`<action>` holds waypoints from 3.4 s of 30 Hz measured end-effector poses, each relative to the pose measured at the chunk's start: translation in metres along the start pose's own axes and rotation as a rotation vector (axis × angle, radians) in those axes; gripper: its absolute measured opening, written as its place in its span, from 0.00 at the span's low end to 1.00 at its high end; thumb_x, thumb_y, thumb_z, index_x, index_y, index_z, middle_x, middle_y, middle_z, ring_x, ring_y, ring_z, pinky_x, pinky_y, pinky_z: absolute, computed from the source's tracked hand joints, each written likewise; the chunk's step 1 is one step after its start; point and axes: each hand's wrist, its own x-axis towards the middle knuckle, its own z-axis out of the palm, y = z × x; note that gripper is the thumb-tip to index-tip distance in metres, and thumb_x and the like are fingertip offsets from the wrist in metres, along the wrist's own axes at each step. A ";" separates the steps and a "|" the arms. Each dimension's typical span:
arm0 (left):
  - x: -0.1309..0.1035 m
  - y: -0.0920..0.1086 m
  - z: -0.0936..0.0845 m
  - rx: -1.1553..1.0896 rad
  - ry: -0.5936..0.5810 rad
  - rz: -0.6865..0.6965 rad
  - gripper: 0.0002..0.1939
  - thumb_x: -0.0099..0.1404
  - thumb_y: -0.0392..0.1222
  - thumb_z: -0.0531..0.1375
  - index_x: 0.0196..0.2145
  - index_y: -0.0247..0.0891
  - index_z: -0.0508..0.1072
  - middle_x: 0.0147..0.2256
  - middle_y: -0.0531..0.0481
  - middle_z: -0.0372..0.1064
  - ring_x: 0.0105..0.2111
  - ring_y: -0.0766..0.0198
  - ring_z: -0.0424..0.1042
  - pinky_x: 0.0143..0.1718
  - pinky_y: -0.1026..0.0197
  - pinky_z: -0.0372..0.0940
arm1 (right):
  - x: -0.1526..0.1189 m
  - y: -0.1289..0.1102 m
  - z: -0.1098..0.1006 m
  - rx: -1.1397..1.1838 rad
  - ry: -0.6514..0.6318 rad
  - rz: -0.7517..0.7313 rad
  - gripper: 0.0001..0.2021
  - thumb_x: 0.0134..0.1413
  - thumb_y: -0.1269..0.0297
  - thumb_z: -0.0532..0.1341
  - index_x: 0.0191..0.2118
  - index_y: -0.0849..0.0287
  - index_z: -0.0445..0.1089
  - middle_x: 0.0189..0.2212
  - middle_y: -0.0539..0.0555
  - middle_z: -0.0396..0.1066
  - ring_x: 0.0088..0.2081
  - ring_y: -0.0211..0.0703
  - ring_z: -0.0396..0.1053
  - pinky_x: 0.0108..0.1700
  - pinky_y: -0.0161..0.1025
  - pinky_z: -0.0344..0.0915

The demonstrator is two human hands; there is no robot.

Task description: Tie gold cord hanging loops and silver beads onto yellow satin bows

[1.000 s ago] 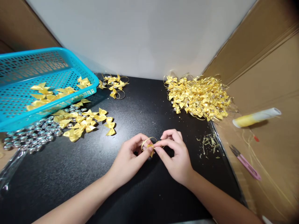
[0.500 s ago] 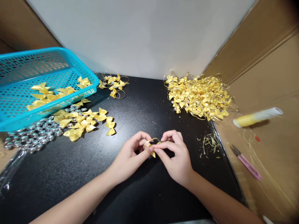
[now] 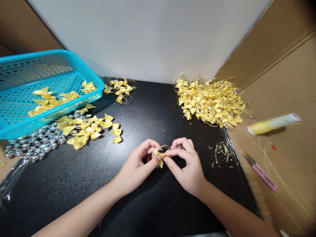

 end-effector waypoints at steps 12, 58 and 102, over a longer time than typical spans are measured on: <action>0.002 0.004 0.003 -0.022 0.016 -0.047 0.08 0.61 0.42 0.60 0.37 0.39 0.65 0.23 0.57 0.66 0.25 0.67 0.63 0.30 0.64 0.57 | -0.001 -0.004 0.002 -0.090 0.034 -0.117 0.06 0.54 0.73 0.62 0.29 0.57 0.75 0.30 0.52 0.65 0.35 0.42 0.63 0.39 0.42 0.64; 0.002 -0.003 0.007 0.071 0.242 0.065 0.05 0.51 0.33 0.57 0.25 0.38 0.63 0.21 0.59 0.58 0.23 0.69 0.59 0.27 0.65 0.54 | 0.001 0.004 -0.015 0.469 0.156 0.027 0.06 0.61 0.72 0.58 0.34 0.55 0.69 0.38 0.50 0.65 0.35 0.36 0.69 0.38 0.38 0.67; 0.008 0.001 -0.002 0.038 0.212 -0.026 0.07 0.59 0.43 0.60 0.27 0.36 0.69 0.23 0.56 0.65 0.24 0.69 0.63 0.29 0.65 0.57 | 0.028 0.004 -0.065 0.838 0.486 0.121 0.05 0.50 0.66 0.68 0.31 0.55 0.71 0.22 0.45 0.64 0.23 0.32 0.63 0.26 0.33 0.62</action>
